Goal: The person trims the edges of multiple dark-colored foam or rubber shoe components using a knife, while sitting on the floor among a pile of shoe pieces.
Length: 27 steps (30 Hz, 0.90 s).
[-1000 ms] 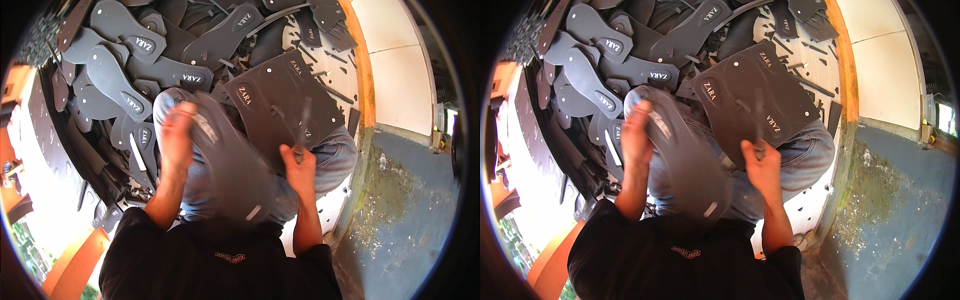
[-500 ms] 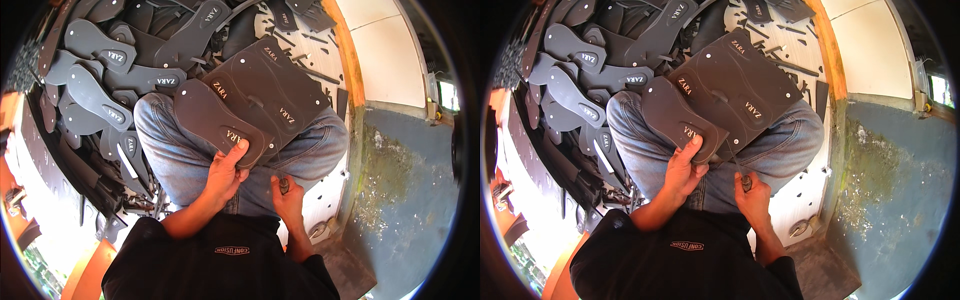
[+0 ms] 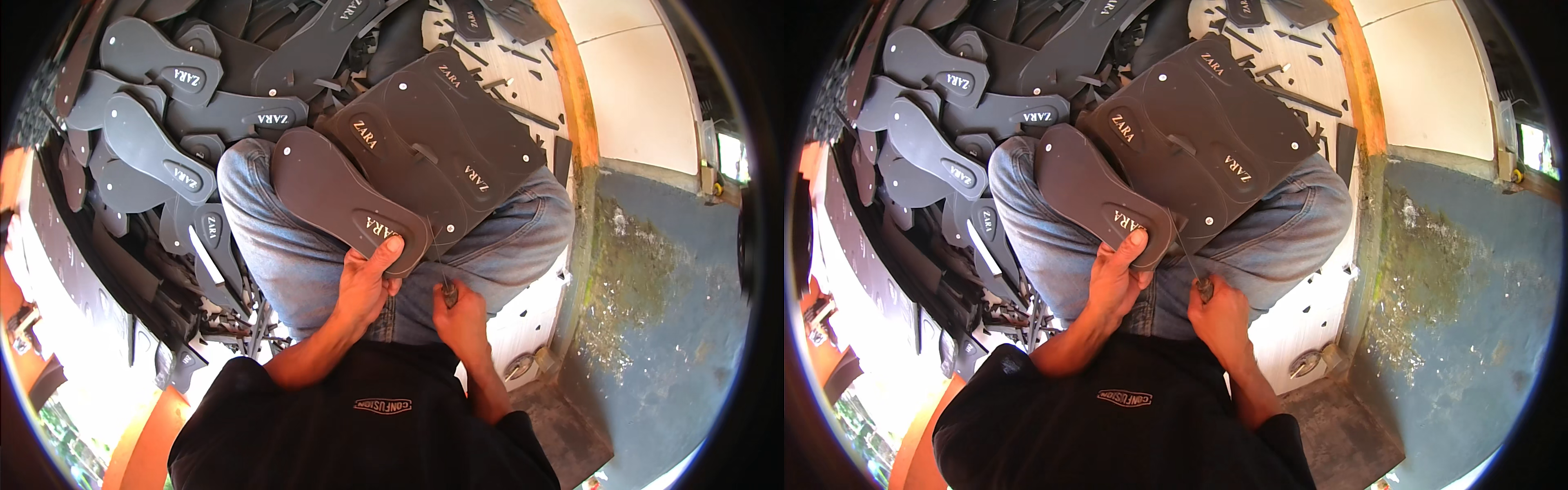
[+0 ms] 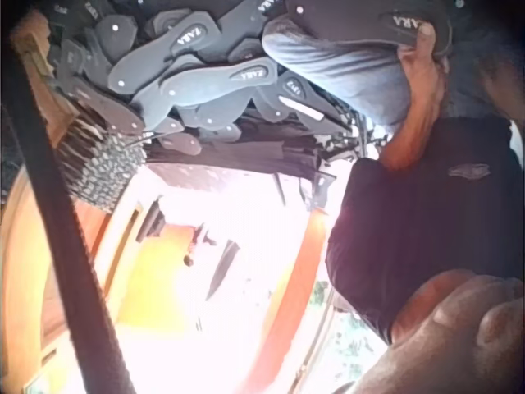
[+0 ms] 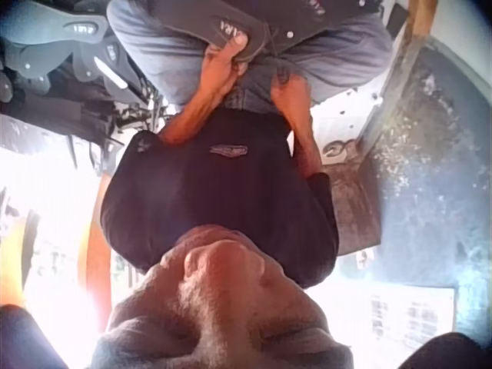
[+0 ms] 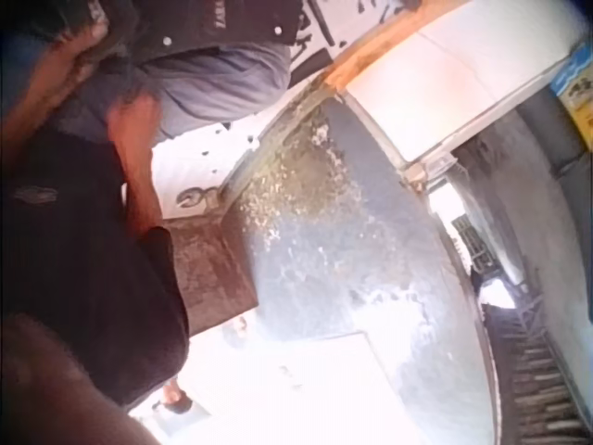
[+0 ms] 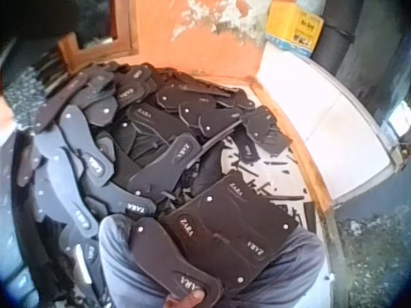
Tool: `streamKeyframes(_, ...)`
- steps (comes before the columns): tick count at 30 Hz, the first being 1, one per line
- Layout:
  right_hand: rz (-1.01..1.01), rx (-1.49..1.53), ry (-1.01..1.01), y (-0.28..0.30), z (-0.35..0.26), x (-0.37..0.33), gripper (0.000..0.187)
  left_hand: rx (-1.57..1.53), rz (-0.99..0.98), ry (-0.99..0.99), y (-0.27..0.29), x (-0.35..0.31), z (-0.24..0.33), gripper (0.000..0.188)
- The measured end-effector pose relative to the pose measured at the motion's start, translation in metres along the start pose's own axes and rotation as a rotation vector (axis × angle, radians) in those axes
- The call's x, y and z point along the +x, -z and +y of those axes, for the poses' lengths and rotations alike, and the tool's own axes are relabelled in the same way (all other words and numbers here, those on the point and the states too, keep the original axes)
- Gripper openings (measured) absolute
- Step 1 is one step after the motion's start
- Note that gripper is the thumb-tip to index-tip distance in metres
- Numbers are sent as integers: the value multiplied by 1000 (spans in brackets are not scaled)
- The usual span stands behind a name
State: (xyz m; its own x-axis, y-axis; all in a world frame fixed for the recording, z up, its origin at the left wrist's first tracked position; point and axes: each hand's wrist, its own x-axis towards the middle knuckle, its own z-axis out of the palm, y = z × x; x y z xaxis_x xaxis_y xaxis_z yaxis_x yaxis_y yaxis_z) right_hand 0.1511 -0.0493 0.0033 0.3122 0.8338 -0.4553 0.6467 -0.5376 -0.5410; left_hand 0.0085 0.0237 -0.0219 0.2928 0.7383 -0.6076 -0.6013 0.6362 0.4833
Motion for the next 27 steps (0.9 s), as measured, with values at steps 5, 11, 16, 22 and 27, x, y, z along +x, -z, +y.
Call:
streamKeyframes(5, -72, 2, 181, 7, -38, 50, 21, 24, 29, -8, 5, -8, 1, 18)
streamKeyframes(11, -38, 183, 98, 1, -29, 58, 23, 315, -45, 48, 7, -8, 50, 23)
streamKeyframes(16, -9, 176, -7, 14, -18, 43, 28, 435, 115, -790, -3, 47, 223, 35)
streamKeyframes(22, 73, 349, -12, 6, -2, 40, 26, 231, -6, -742, 25, 75, 226, 33)
streamKeyframes(27, 137, 460, -44, 11, 18, 37, 31, 127, 216, 143, 29, 48, 6, 26)
